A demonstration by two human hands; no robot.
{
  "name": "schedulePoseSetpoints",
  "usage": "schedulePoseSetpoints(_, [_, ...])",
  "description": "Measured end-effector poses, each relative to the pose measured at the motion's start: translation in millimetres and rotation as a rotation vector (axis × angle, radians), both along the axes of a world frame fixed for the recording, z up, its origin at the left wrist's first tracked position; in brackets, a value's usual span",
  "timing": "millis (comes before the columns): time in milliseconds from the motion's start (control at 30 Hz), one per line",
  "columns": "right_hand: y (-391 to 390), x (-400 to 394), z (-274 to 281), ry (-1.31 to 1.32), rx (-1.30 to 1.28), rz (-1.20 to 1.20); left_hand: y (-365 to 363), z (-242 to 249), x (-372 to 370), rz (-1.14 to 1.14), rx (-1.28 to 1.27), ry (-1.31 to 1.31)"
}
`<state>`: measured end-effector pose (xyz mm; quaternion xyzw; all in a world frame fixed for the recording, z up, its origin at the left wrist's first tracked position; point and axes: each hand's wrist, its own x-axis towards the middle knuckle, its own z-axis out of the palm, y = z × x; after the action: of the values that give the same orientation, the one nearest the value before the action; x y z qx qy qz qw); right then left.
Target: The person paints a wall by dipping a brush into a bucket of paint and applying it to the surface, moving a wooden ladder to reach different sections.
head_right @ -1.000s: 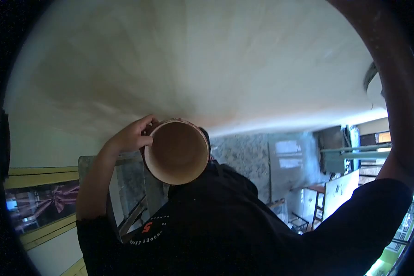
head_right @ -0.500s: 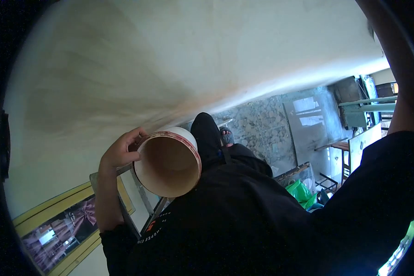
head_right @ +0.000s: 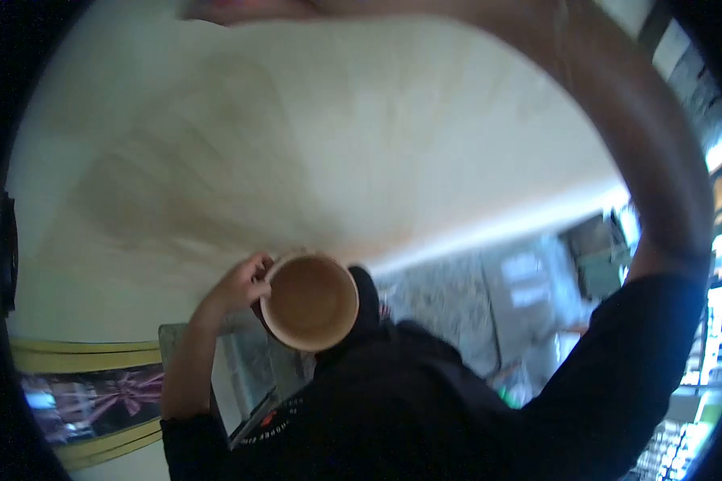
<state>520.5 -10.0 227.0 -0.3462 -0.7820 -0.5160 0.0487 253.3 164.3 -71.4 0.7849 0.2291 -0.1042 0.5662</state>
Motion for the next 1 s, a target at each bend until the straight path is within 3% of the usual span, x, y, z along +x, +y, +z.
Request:
schedulePoseSetpoints(167, [-21.6, -13.9, 55.1, 0.241, 0.148, 0.04, -1.6, -4.2, -0.9, 0.053, 0.128, -0.041])
schedulePoseSetpoints(367, [-34.9, -8.0, 123.1, 0.14, 0.398, 0.032, -5.3, -7.4, 3.2, 0.04, 0.107, -0.059])
schedulePoseSetpoints(400, [-37.4, 0.7, 120.0, 0.152, 0.344, -0.09, -7.5, -4.5, 4.9, 0.037, 0.094, -0.058])
schedulePoseSetpoints(533, [-14.6, 22.7, 59.2, -0.08, 0.18, -0.145, -11.8, 10.1, 0.3, 0.057, -0.001, -0.019])
schedulePoseSetpoints(667, [-12.8, 19.6, -34.5, 0.046, -0.048, -0.013, -16.4, 20.6, -0.1, 0.068, -0.04, -0.005])
schedulePoseSetpoints(733, [-23.8, 6.8, -60.3, 0.078, -0.118, -0.079, -16.1, 23.1, 0.7, 0.063, -0.051, 0.027])
schedulePoseSetpoints(867, [-30.4, -10.5, -64.6, 0.273, -0.258, -0.144, -15.0, 18.9, 2.5, 0.054, -0.04, 0.001])
schedulePoseSetpoints(967, [-12.3, 21.1, -44.8, 0.227, -0.181, -0.037, -11.2, 8.7, 4.6, 0.044, -0.009, -0.026])
schedulePoseSetpoints(1000, [-12.0, 30.2, -24.0, 0.199, -0.181, -0.115, -10.6, 6.7, 3.3, 0.029, 0.028, -0.052])
